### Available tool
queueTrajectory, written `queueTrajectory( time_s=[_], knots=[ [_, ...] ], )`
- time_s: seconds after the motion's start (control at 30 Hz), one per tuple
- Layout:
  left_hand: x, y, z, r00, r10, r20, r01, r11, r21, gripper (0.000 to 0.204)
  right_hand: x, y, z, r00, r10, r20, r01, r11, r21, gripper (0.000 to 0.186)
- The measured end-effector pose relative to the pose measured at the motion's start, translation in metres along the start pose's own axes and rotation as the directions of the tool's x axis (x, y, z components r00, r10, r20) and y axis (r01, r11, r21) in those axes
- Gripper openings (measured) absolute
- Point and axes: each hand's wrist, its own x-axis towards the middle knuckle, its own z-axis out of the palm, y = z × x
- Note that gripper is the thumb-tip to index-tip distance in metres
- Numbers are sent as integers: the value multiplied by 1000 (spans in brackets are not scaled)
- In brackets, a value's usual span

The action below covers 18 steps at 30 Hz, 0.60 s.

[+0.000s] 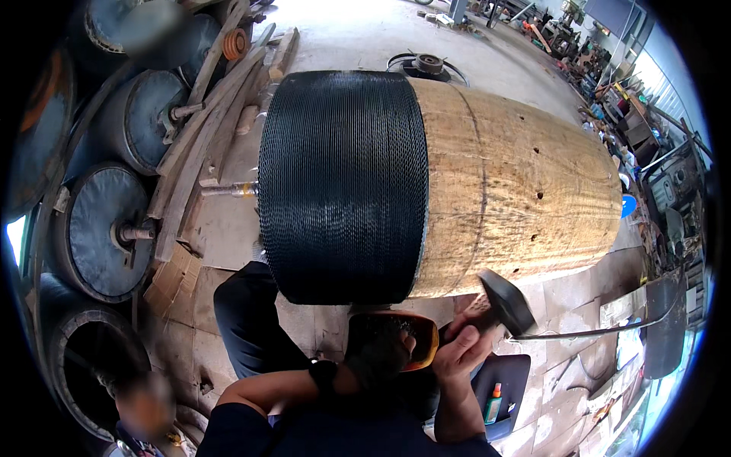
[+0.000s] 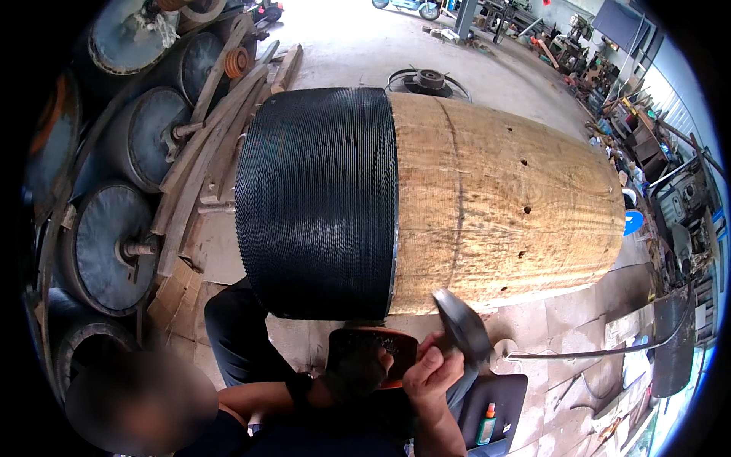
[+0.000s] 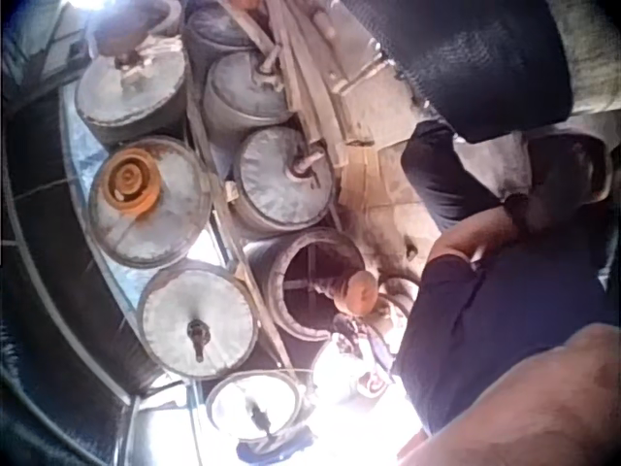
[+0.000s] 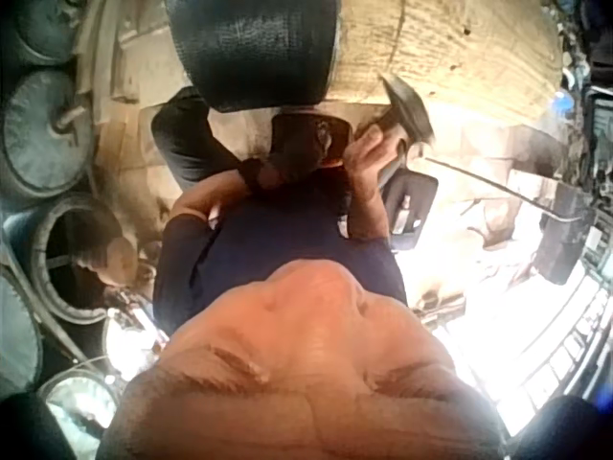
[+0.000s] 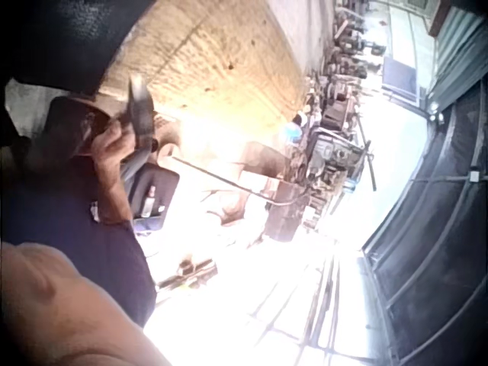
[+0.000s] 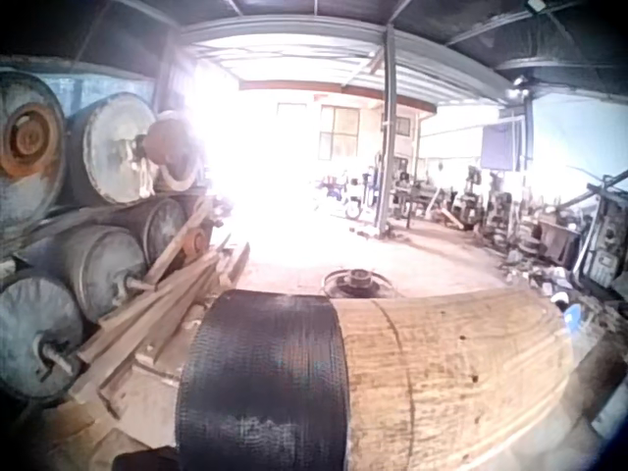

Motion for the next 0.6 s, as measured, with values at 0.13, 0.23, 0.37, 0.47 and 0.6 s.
queueTrajectory(
  time_s=[0.13, 0.23, 0.37, 0.47, 0.6],
  knots=[
    [22, -7, -50, 976, -124, -177, 110, 990, -82, 23, 22, 14, 20, 950, 247, 192, -49, 723, -689, 22],
    [50, -44, -93, 847, 51, -530, -68, 998, -13, 26, 8, 21, 1, 980, 175, 100, -119, 904, -411, 16],
    [83, -88, -149, 645, 293, -706, -35, 934, 355, 56, 4, 13, 7, 999, -17, -46, 17, 1000, -15, 17],
    [95, -122, -161, 635, 320, -703, 81, 877, 473, 55, 21, 27, 21, 981, 50, 188, 68, 815, -575, 16],
    [107, -132, -160, 595, 355, -721, 79, 867, 493, 53, 2, 17, -2, 976, 170, 134, -132, 958, -254, 12]
  ],
)
